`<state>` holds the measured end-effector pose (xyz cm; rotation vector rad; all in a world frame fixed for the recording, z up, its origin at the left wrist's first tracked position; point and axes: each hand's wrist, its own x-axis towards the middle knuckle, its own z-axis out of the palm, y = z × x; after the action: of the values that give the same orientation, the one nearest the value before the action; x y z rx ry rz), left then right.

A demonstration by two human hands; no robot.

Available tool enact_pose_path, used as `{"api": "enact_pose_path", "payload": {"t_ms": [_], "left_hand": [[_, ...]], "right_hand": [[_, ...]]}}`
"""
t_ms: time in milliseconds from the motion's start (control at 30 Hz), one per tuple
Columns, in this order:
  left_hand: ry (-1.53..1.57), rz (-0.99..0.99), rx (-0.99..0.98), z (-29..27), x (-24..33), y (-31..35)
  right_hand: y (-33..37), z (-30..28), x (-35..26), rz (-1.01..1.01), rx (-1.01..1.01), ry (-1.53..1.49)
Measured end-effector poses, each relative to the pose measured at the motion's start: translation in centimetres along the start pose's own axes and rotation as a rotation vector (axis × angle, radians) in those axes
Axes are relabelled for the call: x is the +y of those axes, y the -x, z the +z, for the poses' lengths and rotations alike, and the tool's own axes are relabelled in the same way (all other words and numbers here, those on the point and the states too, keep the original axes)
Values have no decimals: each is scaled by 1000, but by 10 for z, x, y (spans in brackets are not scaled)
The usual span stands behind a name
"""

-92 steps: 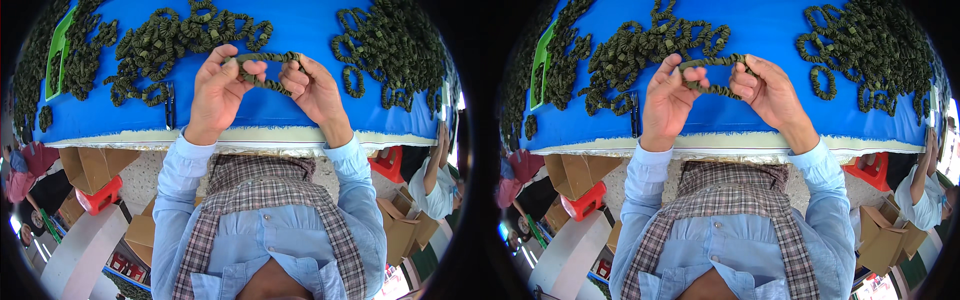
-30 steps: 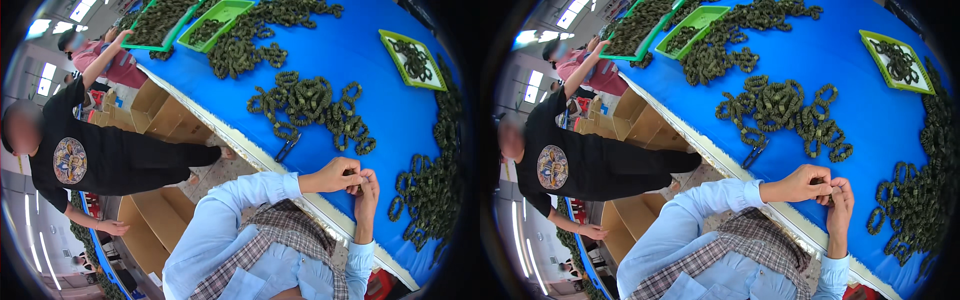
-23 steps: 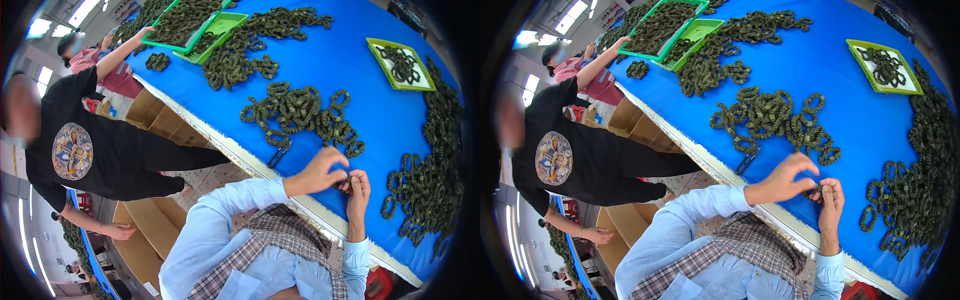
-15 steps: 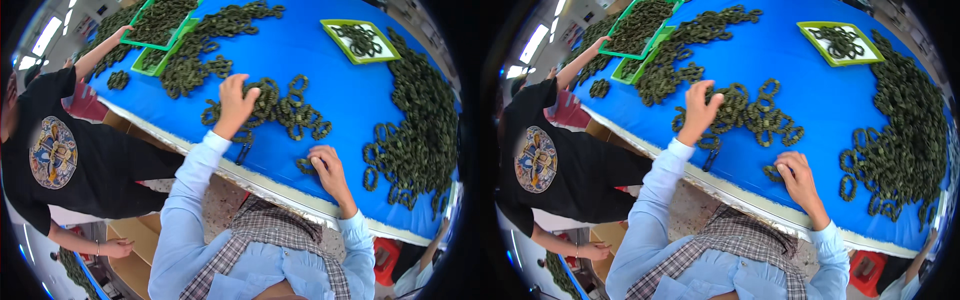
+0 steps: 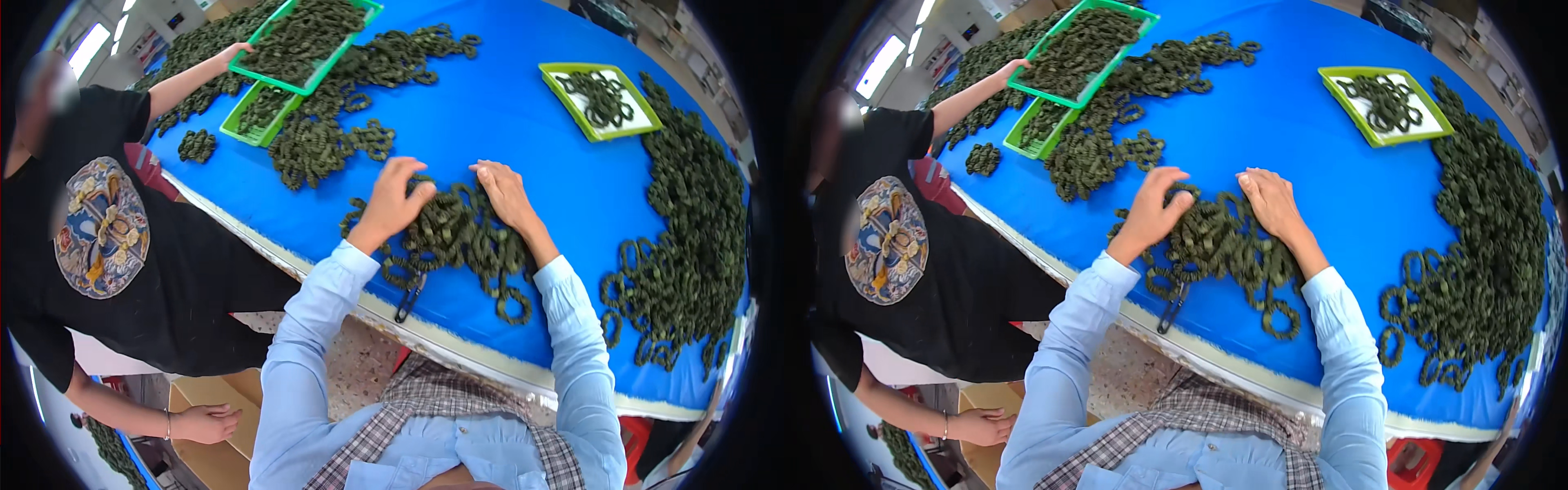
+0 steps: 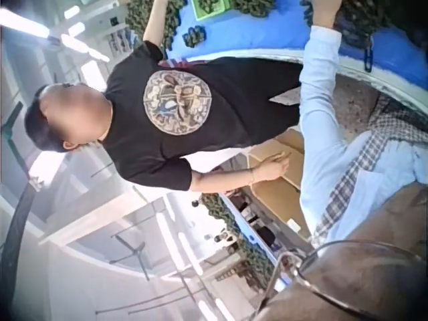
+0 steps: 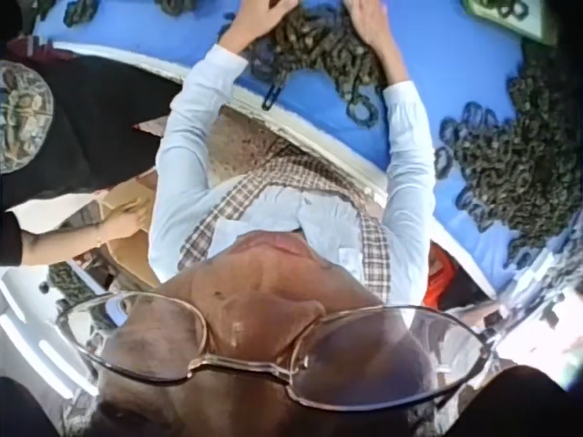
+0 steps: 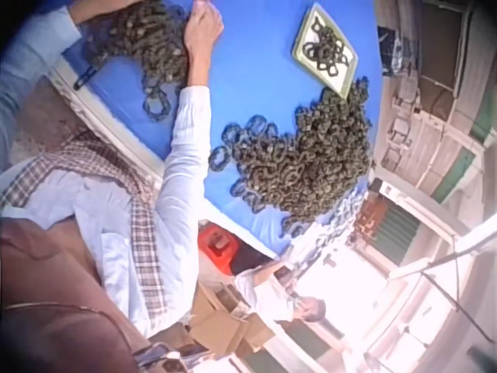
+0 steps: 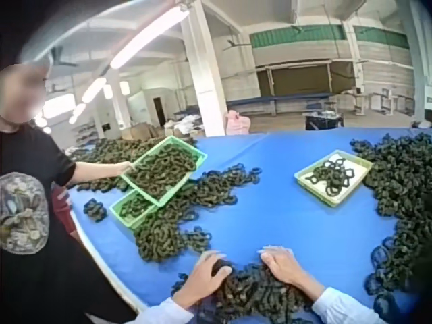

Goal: The person repeatedly picks up green coiled cord segments from a blue table, joins them end-to-end by hand, and uses small scissors to trim the ends. The person places the finished joined segments back onto the table. Another person briefly adds more cord segments to the table.

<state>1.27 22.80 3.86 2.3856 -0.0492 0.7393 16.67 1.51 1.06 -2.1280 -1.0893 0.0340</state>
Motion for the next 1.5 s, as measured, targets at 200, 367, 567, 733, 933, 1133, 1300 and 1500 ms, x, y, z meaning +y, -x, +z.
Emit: {"api": "enact_pose_path", "payload": {"t_ms": [200,367,567,733,933,1133,1300,1500], "left_hand": [[-147,-120,-39,-17,-82,-26],[-354,-265,-126,-20,-90,-37],[-668,-486,-11,-10,-148,-64],[-797,-677,-157,-1,-174,-78],[-796,-421,185,-3,-168,-66],[-872,-208,267,-4,-164,-71],[-891,-181,259,-11,-165,-63],[-884,-203,270,-8,-160,-71]], "right_hand": [[-58,36,-18,-212,127,68],[-109,39,-45,-16,-95,14],[-218,65,-28,180,204,-243],[-265,66,36,370,668,-429],[-274,28,69,473,848,-149],[-312,31,73,13,632,156],[-333,76,-19,-400,508,155],[-341,112,-36,-287,-20,314]]}}
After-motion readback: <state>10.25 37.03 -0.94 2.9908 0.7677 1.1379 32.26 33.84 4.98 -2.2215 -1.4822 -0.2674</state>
